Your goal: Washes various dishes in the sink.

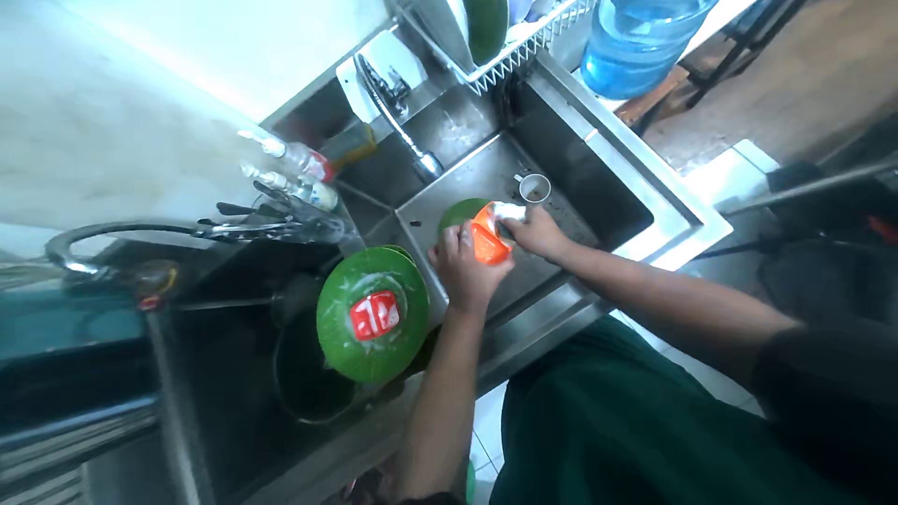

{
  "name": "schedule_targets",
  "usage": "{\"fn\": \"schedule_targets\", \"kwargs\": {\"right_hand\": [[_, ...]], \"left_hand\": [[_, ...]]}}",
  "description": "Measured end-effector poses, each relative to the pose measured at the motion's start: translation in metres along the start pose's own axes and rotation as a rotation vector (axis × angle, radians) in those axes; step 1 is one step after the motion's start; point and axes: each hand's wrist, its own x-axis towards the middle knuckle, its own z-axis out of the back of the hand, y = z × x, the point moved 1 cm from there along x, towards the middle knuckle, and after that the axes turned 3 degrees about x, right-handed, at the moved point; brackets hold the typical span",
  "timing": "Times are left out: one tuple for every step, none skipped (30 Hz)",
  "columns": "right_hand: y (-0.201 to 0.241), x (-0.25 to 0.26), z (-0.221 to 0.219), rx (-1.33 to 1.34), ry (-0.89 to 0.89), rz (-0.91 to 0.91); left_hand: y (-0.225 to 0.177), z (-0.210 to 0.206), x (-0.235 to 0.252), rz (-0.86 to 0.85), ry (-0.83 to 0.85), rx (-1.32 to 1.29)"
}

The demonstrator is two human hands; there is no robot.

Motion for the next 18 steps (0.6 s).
{"fn": "schedule_targets", "kwargs": {"right_hand": [[0.000,-0.002,-0.003,0.048,0.000,-0.054],[-0.002,-0.002,-0.004,0.075,0.012,-0.095],[-0.005,-0.003,-0.004,0.065,0.027,-0.098],[-0.008,-0.004,-0.001,0.014,0.049,-0.068],[-0.010,-0.004,0.004,-0.067,0.079,-0.011],[-0.012,-0.004,0.008,-0.161,0.113,0.069],[-0.015,-0.002,0.012,-0.253,0.150,0.165],[-0.016,-0.001,0.016,-0.344,0.195,0.256],[-0.015,0.001,0.020,-0.416,0.242,0.341],[-0.011,0.001,0.023,-0.477,0.284,0.414],[-0.004,0.001,0.026,-0.530,0.319,0.453],[0.004,0.000,0.029,-0.581,0.342,0.477],[0.013,-0.001,0.033,-0.622,0.372,0.477],[0.022,-0.001,0.038,-0.640,0.398,0.476],[0.027,-0.002,0.041,-0.630,0.408,0.486],[0.029,-0.002,0.042,-0.606,0.409,0.502],[0.027,0.000,0.042,-0.575,0.393,0.531],[0.022,0.003,0.040,-0.538,0.364,0.568]], "left_hand": [[-0.004,0.000,-0.002,0.058,0.023,0.005],[-0.007,0.000,-0.004,0.114,0.069,-0.005],[-0.010,0.001,-0.007,0.166,0.140,-0.016],[-0.012,0.004,-0.008,0.212,0.245,-0.025],[-0.014,0.009,-0.006,0.246,0.381,-0.030],[-0.013,0.015,-0.001,0.270,0.545,-0.057],[-0.010,0.020,0.005,0.273,0.694,-0.119],[-0.005,0.024,0.011,0.253,0.789,-0.222],[0.002,0.026,0.017,0.206,0.852,-0.316],[0.006,0.028,0.023,0.144,0.891,-0.357],[0.009,0.031,0.029,0.074,0.909,-0.358],[0.009,0.034,0.034,0.003,0.906,-0.342],[0.010,0.037,0.038,-0.065,0.889,-0.327],[0.010,0.039,0.041,-0.119,0.866,-0.317],[0.009,0.041,0.042,-0.144,0.848,-0.313],[0.009,0.041,0.043,-0.142,0.823,-0.304],[0.008,0.039,0.042,-0.125,0.777,-0.294],[0.007,0.036,0.040,-0.097,0.726,-0.280]]}}
